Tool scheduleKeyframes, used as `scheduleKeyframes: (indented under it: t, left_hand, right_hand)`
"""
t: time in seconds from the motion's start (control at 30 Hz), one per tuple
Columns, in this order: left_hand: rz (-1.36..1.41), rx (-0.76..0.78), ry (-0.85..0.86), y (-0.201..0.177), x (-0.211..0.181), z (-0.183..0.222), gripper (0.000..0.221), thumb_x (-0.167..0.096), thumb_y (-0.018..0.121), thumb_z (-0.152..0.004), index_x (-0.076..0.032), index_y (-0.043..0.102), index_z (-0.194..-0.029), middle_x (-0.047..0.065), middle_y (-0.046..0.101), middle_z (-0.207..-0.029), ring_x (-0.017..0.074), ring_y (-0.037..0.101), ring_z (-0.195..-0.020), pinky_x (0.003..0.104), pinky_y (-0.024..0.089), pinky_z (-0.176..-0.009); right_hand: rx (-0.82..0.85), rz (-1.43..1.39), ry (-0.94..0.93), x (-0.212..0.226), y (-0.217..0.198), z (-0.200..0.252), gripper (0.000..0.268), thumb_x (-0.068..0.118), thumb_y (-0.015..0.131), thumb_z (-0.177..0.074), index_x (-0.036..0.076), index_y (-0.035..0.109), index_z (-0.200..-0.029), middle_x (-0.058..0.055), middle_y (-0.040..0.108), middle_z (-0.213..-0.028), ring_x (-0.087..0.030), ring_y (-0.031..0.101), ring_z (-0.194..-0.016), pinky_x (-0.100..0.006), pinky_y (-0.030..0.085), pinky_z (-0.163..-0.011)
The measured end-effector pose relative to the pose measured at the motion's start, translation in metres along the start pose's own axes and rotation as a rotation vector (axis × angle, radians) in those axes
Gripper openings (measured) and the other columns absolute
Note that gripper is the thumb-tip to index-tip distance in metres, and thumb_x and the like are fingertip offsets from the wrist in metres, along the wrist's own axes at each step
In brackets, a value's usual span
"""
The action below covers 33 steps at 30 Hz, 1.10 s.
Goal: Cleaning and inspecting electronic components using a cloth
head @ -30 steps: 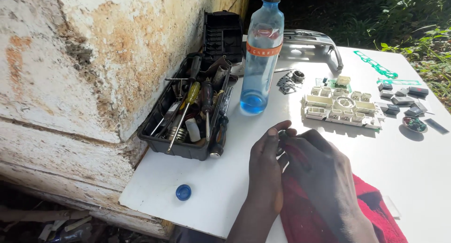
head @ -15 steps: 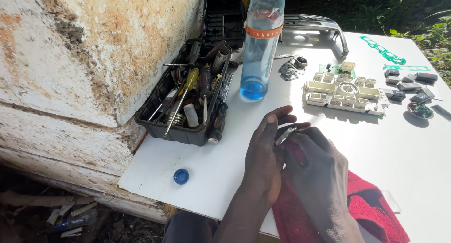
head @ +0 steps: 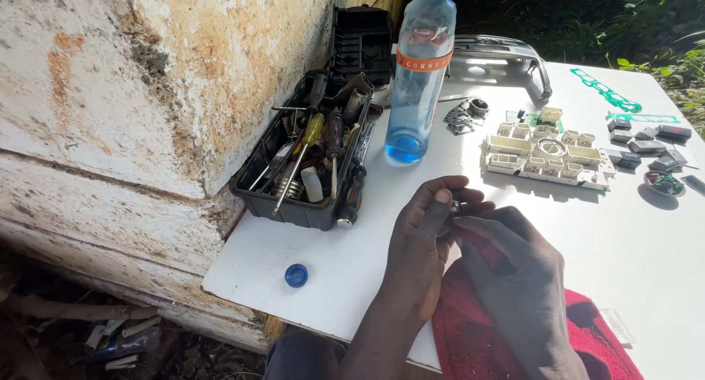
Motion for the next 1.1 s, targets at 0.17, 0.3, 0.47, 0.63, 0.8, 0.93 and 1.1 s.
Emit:
scheduleKeyframes:
  t: [0.17,0.3,0.47,0.63,0.8,0.93,1.1]
  left_hand:
    - [-0.020,0.003,-0.007,-0.002,-0.006,0.002,0.038,-0.030,0.062,-0.106,-0.008,0.064,-0.136,0.011,0.075,-0.115,0.0302,0.075,-0.118,0.030,0.058,-0.069]
    - [0.001,0.050,0.008,-0.003,-0.010,0.003,0.037,-0.026,0.061,-0.106,-0.008,0.061,-0.139,0.010,0.074,-0.115,0.0285,0.073,-0.115,0.034,0.058,-0.096]
    - [0.018,0.091,0.002,0.000,-0.016,0.003,0.049,-0.035,0.067,-0.101,-0.010,0.058,-0.142,0.009,0.073,-0.118,0.0283,0.074,-0.118,0.031,0.054,-0.099]
    - [0.033,0.117,-0.010,-0.005,-0.011,0.001,0.049,-0.026,0.065,-0.105,-0.004,0.053,-0.148,0.015,0.071,-0.121,0.0320,0.071,-0.121,0.031,0.063,-0.060]
    - [-0.028,0.060,-0.048,-0.003,-0.007,0.000,0.041,-0.015,0.059,-0.104,-0.006,0.056,-0.144,0.012,0.073,-0.117,0.0253,0.070,-0.093,0.034,0.060,-0.077]
    - [-0.137,0.014,-0.046,0.001,-0.011,0.000,0.045,-0.011,0.057,-0.099,-0.010,0.056,-0.144,0.010,0.075,-0.117,0.0144,0.068,-0.101,0.027,0.049,-0.086]
    - [-0.024,0.096,0.015,0.002,-0.004,0.004,0.048,-0.025,0.064,-0.101,-0.009,0.053,-0.145,0.011,0.072,-0.119,0.0290,0.072,-0.120,0.035,0.058,-0.094]
  right_hand:
    - [0.086,0.491,-0.118,0.000,0.014,0.006,0.037,0.009,0.067,-0.089,0.026,0.078,-0.120,0.004,0.072,-0.116,-0.033,0.063,-0.088,-0.047,0.055,-0.076]
    - [0.150,-0.053,0.237,0.012,0.014,-0.001,0.021,0.003,0.068,-0.086,0.005,0.082,-0.102,-0.003,0.078,-0.106,-0.013,0.079,-0.103,-0.027,0.061,-0.085]
    - [-0.010,0.138,-0.081,0.009,0.008,-0.001,0.015,0.001,0.074,-0.090,0.004,0.078,-0.104,-0.005,0.076,-0.103,-0.016,0.076,-0.094,-0.028,0.060,-0.090]
    - [0.104,0.377,-0.227,0.000,0.012,0.002,0.022,0.005,0.066,-0.095,0.021,0.077,-0.104,0.002,0.070,-0.107,-0.028,0.062,-0.085,-0.039,0.052,-0.073]
    - [0.189,0.231,-0.076,-0.011,0.011,-0.001,0.016,0.007,0.062,-0.093,0.013,0.076,-0.098,0.000,0.072,-0.106,-0.024,0.064,-0.090,-0.035,0.051,-0.082]
    - [0.147,0.517,-0.152,-0.005,0.012,-0.001,0.018,0.007,0.061,-0.094,0.018,0.075,-0.095,0.000,0.071,-0.109,-0.031,0.060,-0.094,-0.044,0.046,-0.079]
    - [0.081,-0.130,0.372,0.023,0.011,-0.009,0.019,0.003,0.069,-0.092,0.003,0.082,-0.107,-0.009,0.079,-0.099,-0.017,0.074,-0.089,-0.031,0.062,-0.077]
Point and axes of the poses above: each hand's wrist, its own z-axis away from the middle knuckle, its own y-axis out of the palm, x = y × z, the point moved 1 cm from there along -z, towards the middle knuckle
